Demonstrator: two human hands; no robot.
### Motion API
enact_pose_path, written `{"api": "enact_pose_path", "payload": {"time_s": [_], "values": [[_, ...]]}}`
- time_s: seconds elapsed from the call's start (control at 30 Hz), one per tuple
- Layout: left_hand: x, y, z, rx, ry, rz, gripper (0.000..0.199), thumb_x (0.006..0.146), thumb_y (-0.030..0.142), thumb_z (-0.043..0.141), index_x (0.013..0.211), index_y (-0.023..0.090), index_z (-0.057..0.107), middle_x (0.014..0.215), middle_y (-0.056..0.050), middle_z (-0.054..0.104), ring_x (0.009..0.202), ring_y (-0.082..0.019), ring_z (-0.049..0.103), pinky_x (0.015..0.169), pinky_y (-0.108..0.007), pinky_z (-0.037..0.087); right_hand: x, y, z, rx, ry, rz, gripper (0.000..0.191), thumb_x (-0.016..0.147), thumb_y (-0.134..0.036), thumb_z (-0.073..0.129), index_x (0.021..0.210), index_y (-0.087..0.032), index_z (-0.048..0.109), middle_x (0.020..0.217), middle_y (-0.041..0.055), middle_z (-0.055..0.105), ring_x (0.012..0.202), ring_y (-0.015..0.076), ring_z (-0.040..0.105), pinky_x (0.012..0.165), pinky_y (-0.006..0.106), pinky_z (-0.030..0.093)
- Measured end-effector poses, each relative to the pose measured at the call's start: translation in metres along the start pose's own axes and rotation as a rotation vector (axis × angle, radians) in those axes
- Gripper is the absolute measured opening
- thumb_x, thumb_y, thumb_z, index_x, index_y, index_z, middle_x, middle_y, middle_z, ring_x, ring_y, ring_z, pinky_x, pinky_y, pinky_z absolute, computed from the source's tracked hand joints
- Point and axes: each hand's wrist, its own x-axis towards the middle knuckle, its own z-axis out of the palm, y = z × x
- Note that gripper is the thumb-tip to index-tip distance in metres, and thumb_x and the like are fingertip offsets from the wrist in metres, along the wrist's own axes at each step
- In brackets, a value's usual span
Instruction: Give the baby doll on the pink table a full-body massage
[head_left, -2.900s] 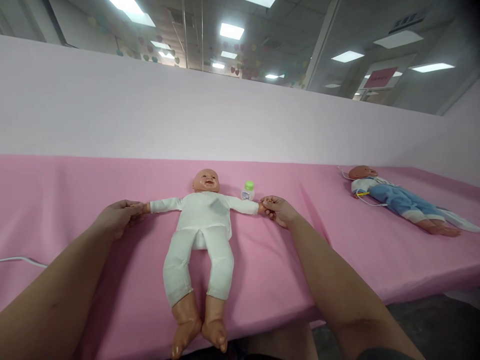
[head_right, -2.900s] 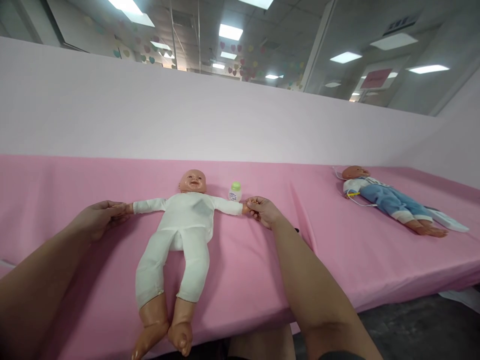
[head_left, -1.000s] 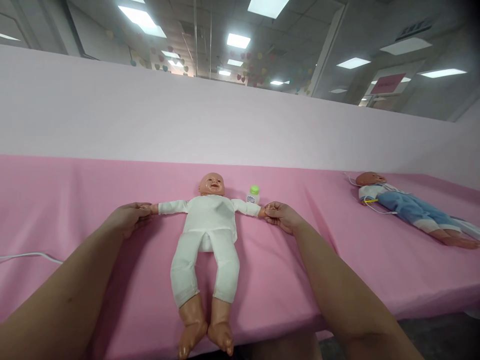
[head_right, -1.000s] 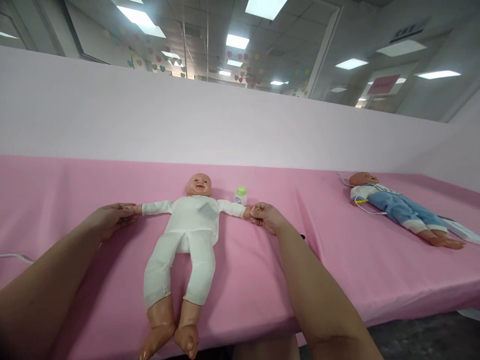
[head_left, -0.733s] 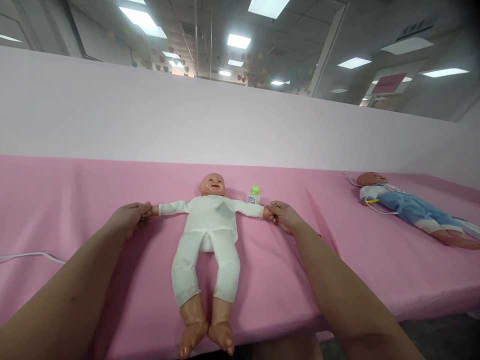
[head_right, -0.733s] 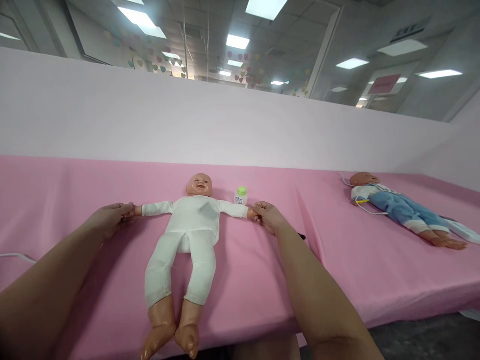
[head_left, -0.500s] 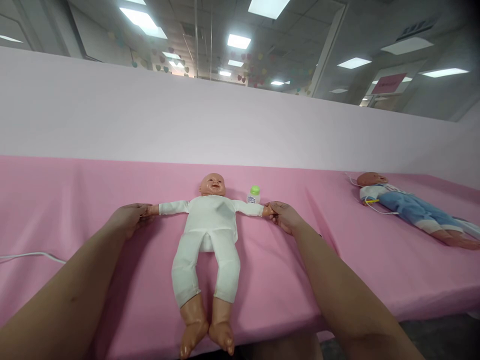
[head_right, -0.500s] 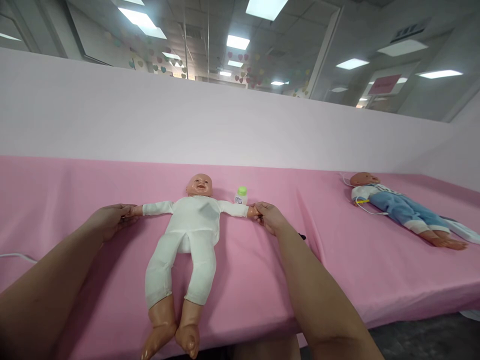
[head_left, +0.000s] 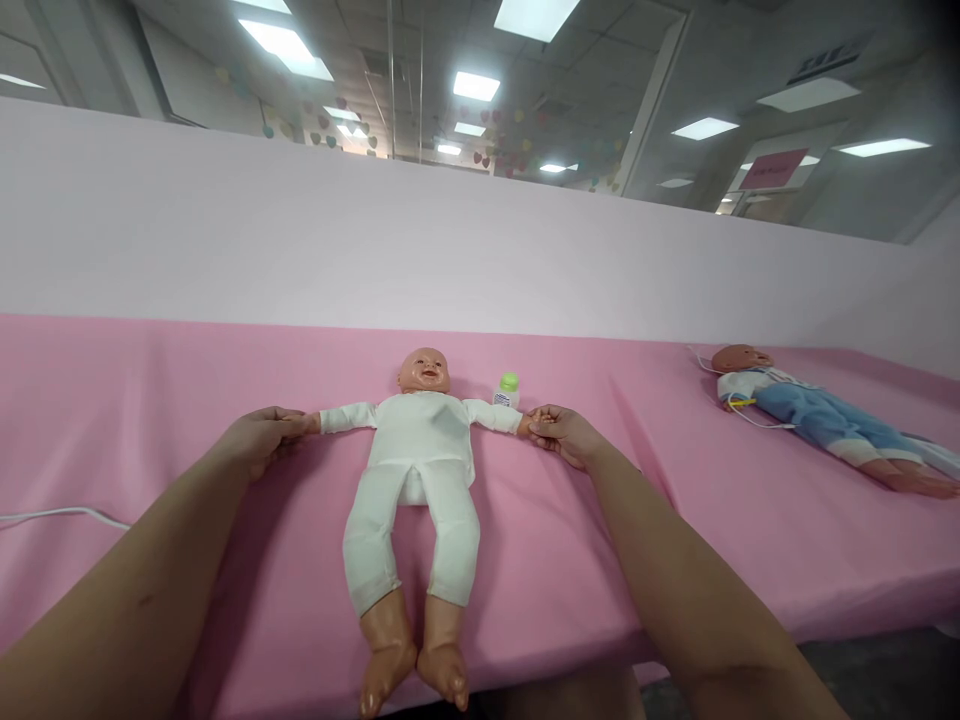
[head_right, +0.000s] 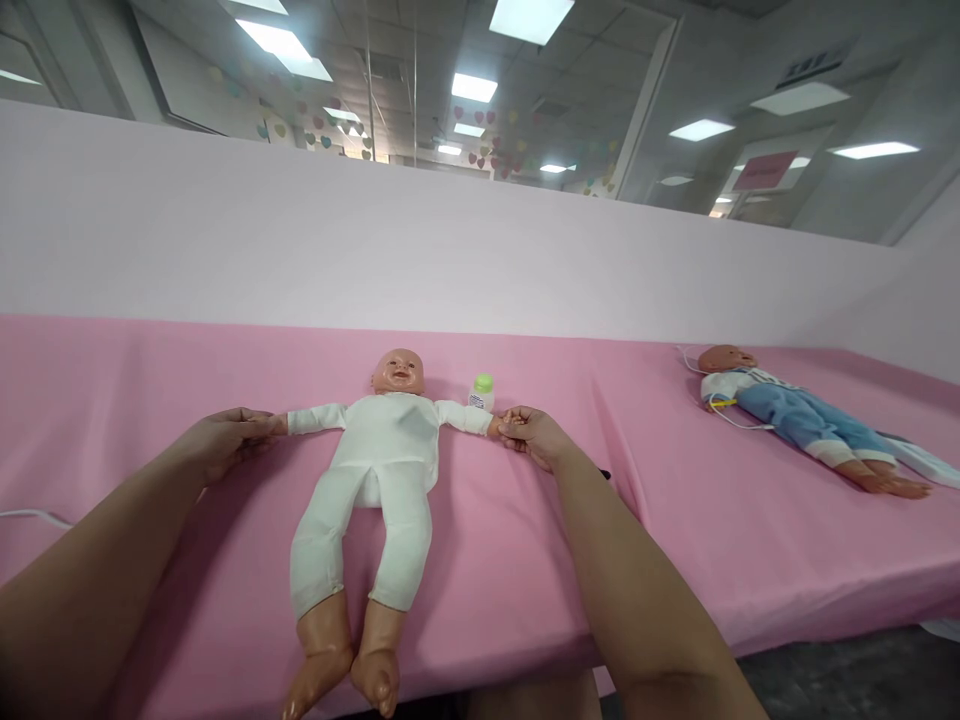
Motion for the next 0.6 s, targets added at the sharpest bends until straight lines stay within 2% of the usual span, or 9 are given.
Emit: {"api": "enact_pose_path", "payload": {"time_s": [0.13,0.23,0.37,0.47,0.6], "values": [[-0.002,0.001,0.002,0.052,0.033,0.021,0.04,0.062,0.049,0.094,0.073,0.024,0.065,0.071,-0.005,0.067,0.062,-0.015,0.062,0.058,-0.028,0.047,-0.001,-0.002,0.004,-0.078,0.043,-0.019,0.038,0.072,-0.048,0.09,0.083,-0.017,0.071,0.068,-0.0004,0.06,0.059,0.0104,0.048,0.055,0.026,0.038],[-0.002,0.003,0.003,0.015,0.055,-0.008,0.034,0.065,0.042,0.09,0.077,0.02,0.067,0.068,-0.001,0.064,0.061,-0.014,0.059,0.056,-0.025,0.047,-0.002,-0.004,0.006,-0.091,0.071,-0.018,0.04,0.077,-0.054,0.083,0.083,-0.017,0.071,0.068,-0.0007,0.057,0.059,0.0101,0.044,0.054,0.026,0.034],[0.0,0.004,0.004,-0.007,0.095,-0.036,0.023,0.073,0.025,0.08,0.092,0.014,0.072,0.067,-0.001,0.065,0.061,-0.014,0.057,0.057,-0.025,0.049,-0.001,-0.004,0.006,-0.081,0.097,-0.002,0.032,0.08,-0.047,0.078,0.08,-0.017,0.068,0.068,-0.0021,0.053,0.06,0.0098,0.041,0.055,0.025,0.033],[-0.001,0.006,0.005,-0.022,0.095,-0.053,0.026,0.076,0.015,0.074,0.102,0.011,0.074,0.075,-0.004,0.071,0.067,-0.015,0.062,0.065,-0.026,0.055,0.001,-0.002,0.003,-0.059,0.07,0.014,0.026,0.08,-0.042,0.075,0.077,-0.017,0.066,0.068,-0.0015,0.054,0.06,0.0104,0.042,0.055,0.026,0.034],[-0.004,0.007,0.005,-0.059,0.06,-0.05,0.033,0.077,0.012,0.078,0.109,0.013,0.074,0.092,-0.007,0.077,0.08,-0.017,0.069,0.077,-0.029,0.058,0.002,0.0,-0.004,-0.027,-0.014,0.032,0.023,0.08,-0.036,0.075,0.091,-0.016,0.075,0.077,0.0022,0.061,0.064,0.0116,0.046,0.059,0.026,0.04]]}}
